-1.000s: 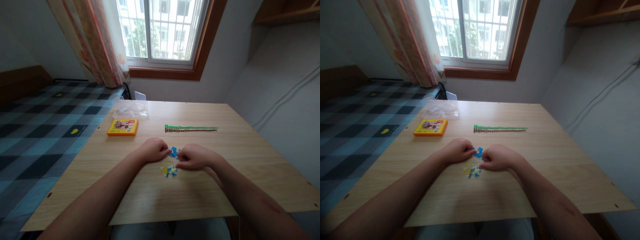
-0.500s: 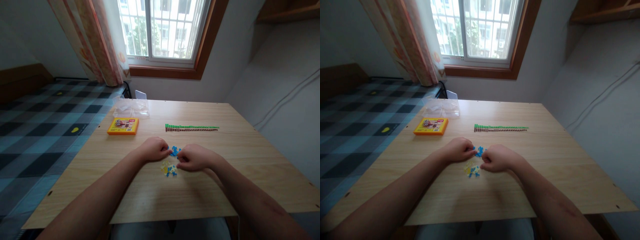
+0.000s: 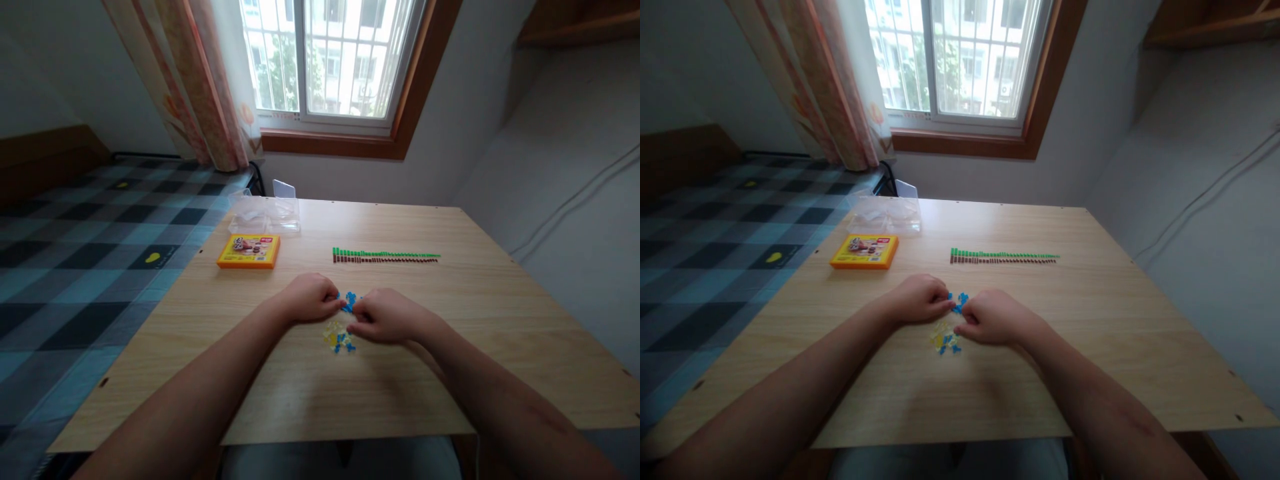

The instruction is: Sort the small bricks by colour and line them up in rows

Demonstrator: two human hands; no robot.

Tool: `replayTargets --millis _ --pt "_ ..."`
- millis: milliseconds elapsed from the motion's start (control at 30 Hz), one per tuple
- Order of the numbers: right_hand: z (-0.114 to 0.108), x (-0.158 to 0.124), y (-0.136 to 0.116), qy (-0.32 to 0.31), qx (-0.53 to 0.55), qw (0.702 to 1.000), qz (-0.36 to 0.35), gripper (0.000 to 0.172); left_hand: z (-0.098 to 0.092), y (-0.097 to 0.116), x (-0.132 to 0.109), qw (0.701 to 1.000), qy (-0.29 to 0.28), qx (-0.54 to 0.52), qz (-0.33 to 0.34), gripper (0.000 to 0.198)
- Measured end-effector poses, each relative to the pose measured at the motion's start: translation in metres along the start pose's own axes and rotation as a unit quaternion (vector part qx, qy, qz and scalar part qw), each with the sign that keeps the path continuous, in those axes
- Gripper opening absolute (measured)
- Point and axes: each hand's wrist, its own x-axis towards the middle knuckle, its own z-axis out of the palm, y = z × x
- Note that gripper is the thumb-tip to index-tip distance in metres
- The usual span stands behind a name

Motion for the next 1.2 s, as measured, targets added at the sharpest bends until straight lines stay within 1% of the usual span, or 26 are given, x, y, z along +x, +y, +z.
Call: replayTargets --millis 300,433,567,633,700,867,933,1100,1200 --pt "-0.002 -0.001 0.004 -0.008 0.001 1.000 -0.001 0.035 -0.001 0.002 0.000 1.000 -0.002 0.012 -0.003 0.041" --pt "-0.003 -0.001 0.007 -0.013 -0.009 0.999 0.031 0.033 -0.001 0.001 0.000 1.000 -0.001 0.012 -0.004 0.040" --pt "-0.001 0.003 0.009 0.021 -0.019 0.996 0.083 0.039 -0.001 0.001 0.001 1.000 -0.004 0.012 -0.007 0.041" --pt "-0.002 0.002 0.010 0.032 -0.017 0.995 0.094 0.039 -0.002 0.002 0.000 1.000 -0.007 0.011 -0.011 0.042" --pt "-0.004 0.000 0.011 0.021 -0.004 0.997 0.072 0.037 -0.002 0.003 0.000 1.000 -0.009 0.009 -0.012 0.042" --pt "-0.007 -0.006 0.009 -0.049 0.027 0.998 -0.027 0.036 -0.003 0.003 -0.001 1.000 -0.002 0.009 -0.008 0.041" --pt "-0.006 -0.006 0.006 -0.064 0.028 0.997 -0.045 0.037 -0.003 0.003 -0.001 1.000 0.000 0.008 -0.007 0.041" --pt "-0.003 -0.004 -0.005 -0.070 0.010 0.997 -0.033 0.043 -0.003 0.002 -0.001 1.000 0.003 0.001 -0.002 0.040" --pt "-0.003 -0.004 -0.008 -0.062 -0.002 0.998 -0.025 0.042 -0.004 0.003 -0.001 1.000 0.004 -0.001 -0.004 0.039"
